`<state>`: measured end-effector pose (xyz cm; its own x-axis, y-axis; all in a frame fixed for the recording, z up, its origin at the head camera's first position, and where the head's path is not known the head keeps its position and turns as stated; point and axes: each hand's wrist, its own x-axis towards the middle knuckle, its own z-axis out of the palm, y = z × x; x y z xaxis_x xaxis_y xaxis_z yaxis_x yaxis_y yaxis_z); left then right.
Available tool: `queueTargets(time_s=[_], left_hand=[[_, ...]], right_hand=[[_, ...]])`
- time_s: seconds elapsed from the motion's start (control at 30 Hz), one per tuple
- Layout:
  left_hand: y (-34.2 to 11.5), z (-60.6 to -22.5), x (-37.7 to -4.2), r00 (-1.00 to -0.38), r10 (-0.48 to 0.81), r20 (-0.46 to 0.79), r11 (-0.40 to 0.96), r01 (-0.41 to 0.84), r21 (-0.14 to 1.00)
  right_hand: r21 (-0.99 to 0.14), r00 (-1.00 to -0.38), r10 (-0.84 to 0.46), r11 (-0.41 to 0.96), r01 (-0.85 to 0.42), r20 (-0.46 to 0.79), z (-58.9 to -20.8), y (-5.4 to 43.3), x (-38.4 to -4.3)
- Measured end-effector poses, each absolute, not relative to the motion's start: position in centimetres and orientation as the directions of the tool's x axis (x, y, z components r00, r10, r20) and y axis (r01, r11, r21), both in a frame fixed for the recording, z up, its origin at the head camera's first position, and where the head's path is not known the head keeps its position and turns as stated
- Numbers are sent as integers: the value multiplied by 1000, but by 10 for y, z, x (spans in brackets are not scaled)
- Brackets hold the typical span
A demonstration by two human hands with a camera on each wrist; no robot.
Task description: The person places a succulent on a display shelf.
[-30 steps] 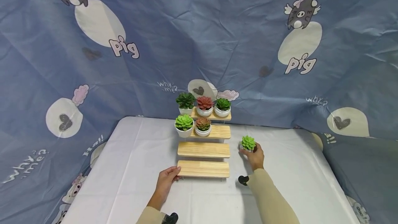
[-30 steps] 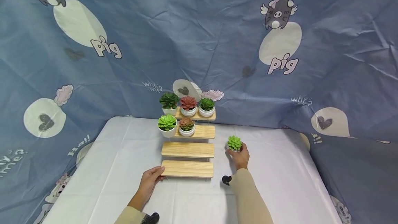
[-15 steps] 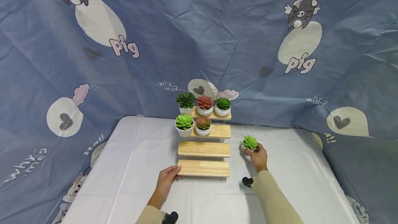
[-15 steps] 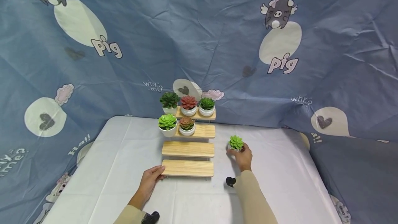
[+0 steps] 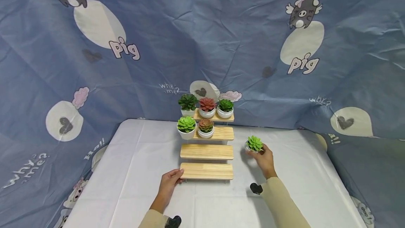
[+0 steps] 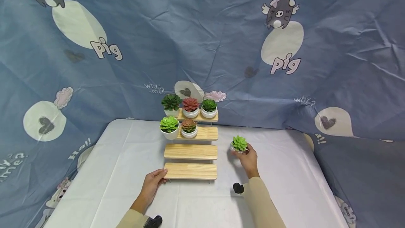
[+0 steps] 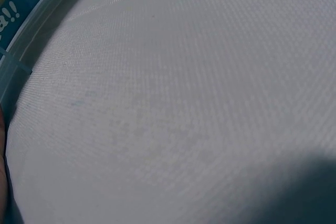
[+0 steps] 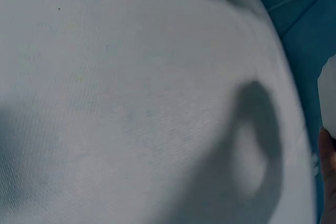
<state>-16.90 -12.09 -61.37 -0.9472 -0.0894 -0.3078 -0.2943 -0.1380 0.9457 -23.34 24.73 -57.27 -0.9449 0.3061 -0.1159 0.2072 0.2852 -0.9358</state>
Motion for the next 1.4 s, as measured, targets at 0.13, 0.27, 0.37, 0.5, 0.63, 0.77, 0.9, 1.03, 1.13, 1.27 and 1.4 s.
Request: queueTargets(time_s=[0.13,0.27,0.37,0.5,0.63,0.77,0.9,1.03,1.13,1.27,1.4], left_hand=[[-122,-613,-168,-949,-87,-302,-149,-287,946],[-122,-613,-168,-949,-82,-303,-150,-289,945],[-123,-613,-168,-949,-88,-303,-151,-288,946],[-122,-613,-169,-951,-88,-295,-152,-280,948],[-122,-613,-169,-953,-89,-290,-151,-275,949],[-122,-614,-170,-953,-89,-289,-155,-274,949],[-122,-614,-170,-953,-81,-292,-147,-279,949],[-122,-612,-169,-952,-81,-296,-139,-283,949],[-122,-609,-168,-953,-70,-295,-135,-284,949],[-121,-609,-169,-953,-71,-294,-125,-284,951],[-121,-614,-171,-953,-88,-289,-126,-277,952]], right_hand=[[-946,-960,273,293,139,-56,-565,244,-231],[-951,-964,265,299,74,8,-553,240,-230],[-959,-971,238,281,50,19,-543,238,-229],[-974,-982,189,222,38,4,-528,236,-229],[-986,-989,148,165,4,21,-517,232,-229],[-987,-991,124,154,-38,57,-506,226,-228],[-985,-988,112,149,-88,105,-498,218,-228],[-987,-987,96,117,-114,126,-490,211,-228],[-989,-989,90,103,-110,119,-487,206,-229],[-988,-989,89,103,-112,121,-487,202,-233],[-990,-989,78,75,-120,126,-486,196,-238]])
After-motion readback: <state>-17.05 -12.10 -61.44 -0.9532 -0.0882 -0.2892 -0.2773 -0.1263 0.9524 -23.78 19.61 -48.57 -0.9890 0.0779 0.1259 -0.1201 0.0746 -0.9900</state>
